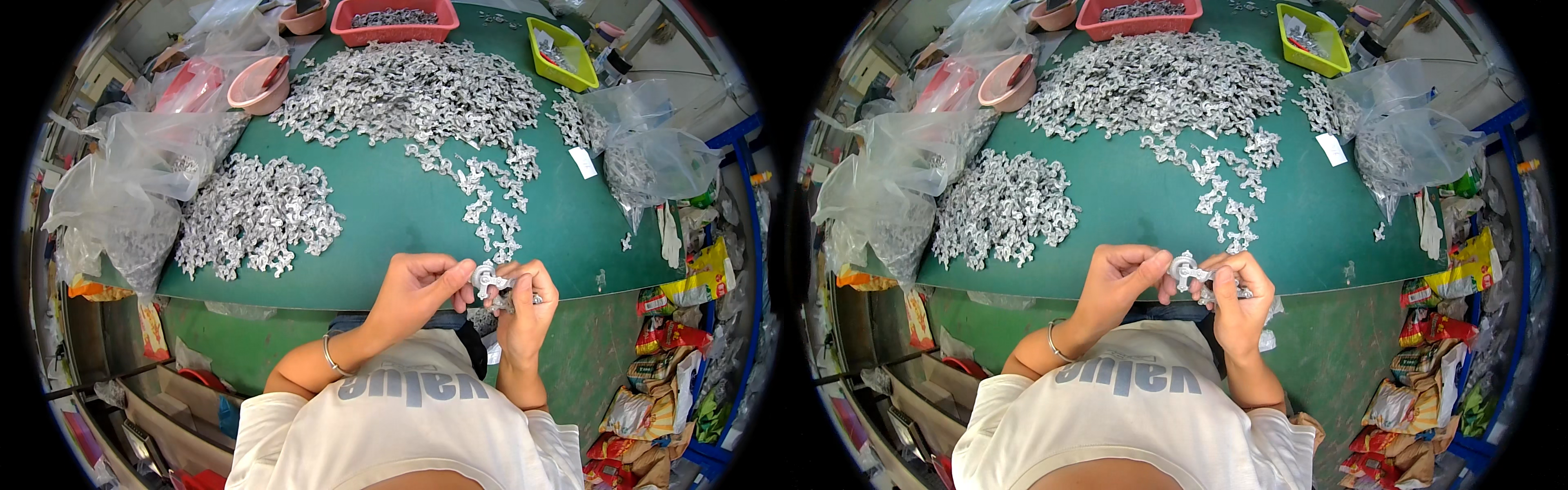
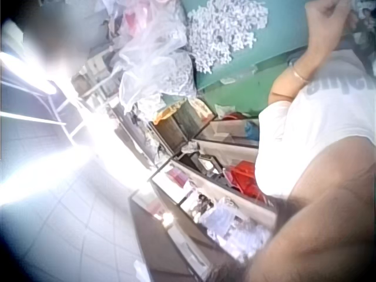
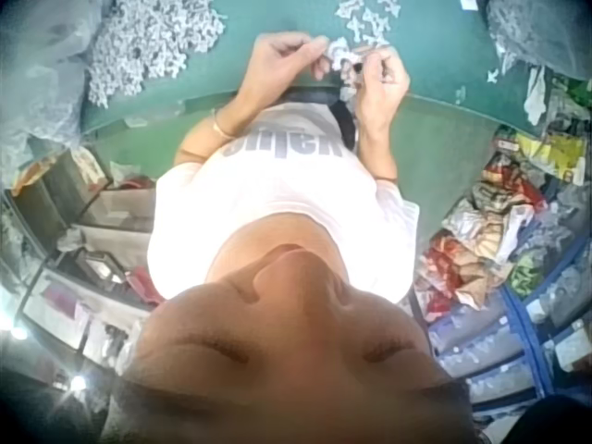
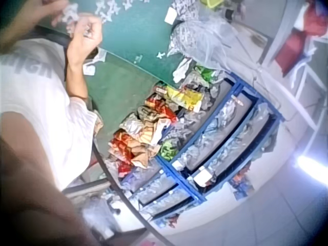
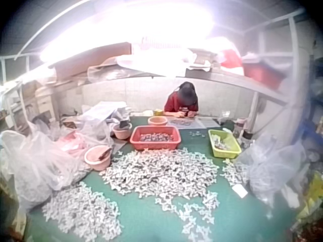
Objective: The person sits at a green table and repeatedly picks up small, silver-colored metal parts. They connect these parts together by hand, forming small clusters, and then place the assembled clusters back onto the table among a large pile of loose parts.
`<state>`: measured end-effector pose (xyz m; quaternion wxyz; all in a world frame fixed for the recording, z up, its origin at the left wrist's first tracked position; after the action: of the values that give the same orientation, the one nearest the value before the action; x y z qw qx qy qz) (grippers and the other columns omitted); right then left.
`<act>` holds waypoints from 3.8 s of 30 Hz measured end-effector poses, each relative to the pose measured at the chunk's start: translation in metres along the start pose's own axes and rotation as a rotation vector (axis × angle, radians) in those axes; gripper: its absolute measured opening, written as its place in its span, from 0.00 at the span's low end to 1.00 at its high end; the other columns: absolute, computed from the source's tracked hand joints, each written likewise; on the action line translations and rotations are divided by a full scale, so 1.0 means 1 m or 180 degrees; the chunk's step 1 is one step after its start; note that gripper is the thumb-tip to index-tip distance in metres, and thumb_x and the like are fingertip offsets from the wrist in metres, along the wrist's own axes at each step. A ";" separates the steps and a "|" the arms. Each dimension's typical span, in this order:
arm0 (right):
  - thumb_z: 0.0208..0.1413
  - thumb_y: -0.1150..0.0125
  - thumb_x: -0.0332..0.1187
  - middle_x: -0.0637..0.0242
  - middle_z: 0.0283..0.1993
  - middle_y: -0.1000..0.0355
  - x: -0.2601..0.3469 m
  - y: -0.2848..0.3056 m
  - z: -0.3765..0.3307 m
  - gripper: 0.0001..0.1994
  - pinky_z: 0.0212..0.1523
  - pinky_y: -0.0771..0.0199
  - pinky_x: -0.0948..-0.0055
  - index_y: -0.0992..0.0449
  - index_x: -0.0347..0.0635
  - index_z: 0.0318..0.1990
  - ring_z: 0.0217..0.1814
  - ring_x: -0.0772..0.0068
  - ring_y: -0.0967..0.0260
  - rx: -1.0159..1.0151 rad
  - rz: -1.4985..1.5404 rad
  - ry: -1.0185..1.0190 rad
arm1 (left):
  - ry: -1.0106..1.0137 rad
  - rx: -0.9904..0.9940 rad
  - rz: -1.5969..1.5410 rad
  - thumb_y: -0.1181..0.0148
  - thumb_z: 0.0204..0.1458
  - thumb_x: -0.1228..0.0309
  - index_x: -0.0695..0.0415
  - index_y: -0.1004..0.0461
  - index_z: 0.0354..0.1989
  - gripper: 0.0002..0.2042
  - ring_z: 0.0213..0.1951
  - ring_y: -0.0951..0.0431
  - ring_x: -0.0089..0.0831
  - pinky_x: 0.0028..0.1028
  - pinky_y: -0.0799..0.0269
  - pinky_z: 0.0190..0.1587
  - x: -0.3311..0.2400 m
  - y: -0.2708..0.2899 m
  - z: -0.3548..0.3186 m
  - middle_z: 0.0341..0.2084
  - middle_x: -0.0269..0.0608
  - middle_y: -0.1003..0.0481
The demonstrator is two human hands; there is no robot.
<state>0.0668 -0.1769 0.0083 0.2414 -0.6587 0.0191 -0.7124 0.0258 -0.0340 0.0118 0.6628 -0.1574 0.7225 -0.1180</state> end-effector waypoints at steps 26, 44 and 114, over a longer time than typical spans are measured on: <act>0.48 0.39 0.37 0.59 0.23 0.34 0.016 -0.004 -0.020 0.15 0.24 0.35 0.78 0.36 0.34 0.30 0.24 0.73 0.35 0.0260 0.0145 0.0423 | -0.0502 0.0427 0.0009 0.56 0.57 0.66 0.63 0.33 0.23 0.15 0.21 0.37 0.16 0.17 0.40 0.24 -0.007 -0.016 0.009 0.19 0.32 0.33; 0.38 0.34 0.33 0.56 0.35 0.32 -0.067 0.088 0.080 0.15 0.35 0.34 0.61 0.26 0.38 0.36 0.35 0.54 0.32 -0.0222 -0.4781 -0.0476 | -0.0442 -0.2495 0.4462 0.41 0.43 0.73 0.63 0.28 0.29 0.07 0.23 0.29 0.41 0.34 0.34 0.27 0.005 0.159 -0.003 0.22 0.46 0.29; 0.33 0.28 0.31 0.52 0.29 0.27 0.018 0.010 -0.026 0.16 0.28 0.32 0.77 0.27 0.32 0.29 0.27 0.70 0.31 -0.0056 -0.0865 0.0885 | 0.0592 0.0646 -0.1658 0.45 0.50 0.75 0.66 0.28 0.36 0.08 0.26 0.27 0.21 0.20 0.30 0.29 -0.007 -0.004 0.003 0.27 0.40 0.27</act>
<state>0.0449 -0.1999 0.0184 0.1323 -0.5525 -0.0306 -0.8224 0.0291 -0.0355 0.0192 0.5535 -0.2590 0.6999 -0.3697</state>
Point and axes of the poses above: each hand's wrist, its own z-axis towards the middle knuckle, its own y-axis out of the back of the hand, x = y × z, the point moved 2 cm from there along z, towards the middle knuckle
